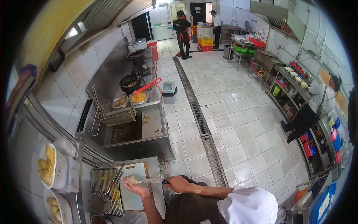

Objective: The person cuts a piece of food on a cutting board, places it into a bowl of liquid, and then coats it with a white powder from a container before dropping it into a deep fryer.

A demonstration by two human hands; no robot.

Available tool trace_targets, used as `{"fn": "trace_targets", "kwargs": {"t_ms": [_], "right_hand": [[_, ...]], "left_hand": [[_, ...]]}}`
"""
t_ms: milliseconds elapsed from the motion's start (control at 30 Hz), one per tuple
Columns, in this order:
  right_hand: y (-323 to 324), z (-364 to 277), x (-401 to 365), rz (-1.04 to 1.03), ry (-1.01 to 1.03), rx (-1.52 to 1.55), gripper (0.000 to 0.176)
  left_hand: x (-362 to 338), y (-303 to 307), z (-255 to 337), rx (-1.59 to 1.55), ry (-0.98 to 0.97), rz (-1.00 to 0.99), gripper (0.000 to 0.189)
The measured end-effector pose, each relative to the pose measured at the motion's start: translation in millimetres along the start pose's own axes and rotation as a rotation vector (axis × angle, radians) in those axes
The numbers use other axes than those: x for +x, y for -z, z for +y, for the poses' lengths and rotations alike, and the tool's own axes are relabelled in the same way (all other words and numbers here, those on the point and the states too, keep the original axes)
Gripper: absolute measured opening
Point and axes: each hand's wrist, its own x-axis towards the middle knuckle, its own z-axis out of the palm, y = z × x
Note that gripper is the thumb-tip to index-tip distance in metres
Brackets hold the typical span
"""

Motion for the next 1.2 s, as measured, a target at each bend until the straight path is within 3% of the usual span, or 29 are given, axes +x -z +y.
{"fn": "trace_targets", "kwargs": {"t_ms": [167, 333, 733, 1200], "right_hand": [[-3.6, -4.9, -4.6, 0.042, 0.003, 0.046, 0.031], [-20.4, -13.5, -3.4, 0.021, 0.003, 0.109, 0.031], [-60.2, -26.4, 8.2, 0.041, 0.092, 0.259, 0.035], [-54.3, -42.7, 8.0, 0.019, 0.078, 0.252, 0.037]], "left_hand": [[-3.4, 10.0, 2.7, 0.071, -0.074, -0.058, 0.040], [-11.0, 8.5, 25.6, 0.123, 0.059, 0.031, 0.039], [7.5, 27.1, 41.0, 0.182, 0.016, 0.053, 0.039], [-2.7, 14.8, 56.7, 0.194, -0.024, 0.062, 0.040]]}}
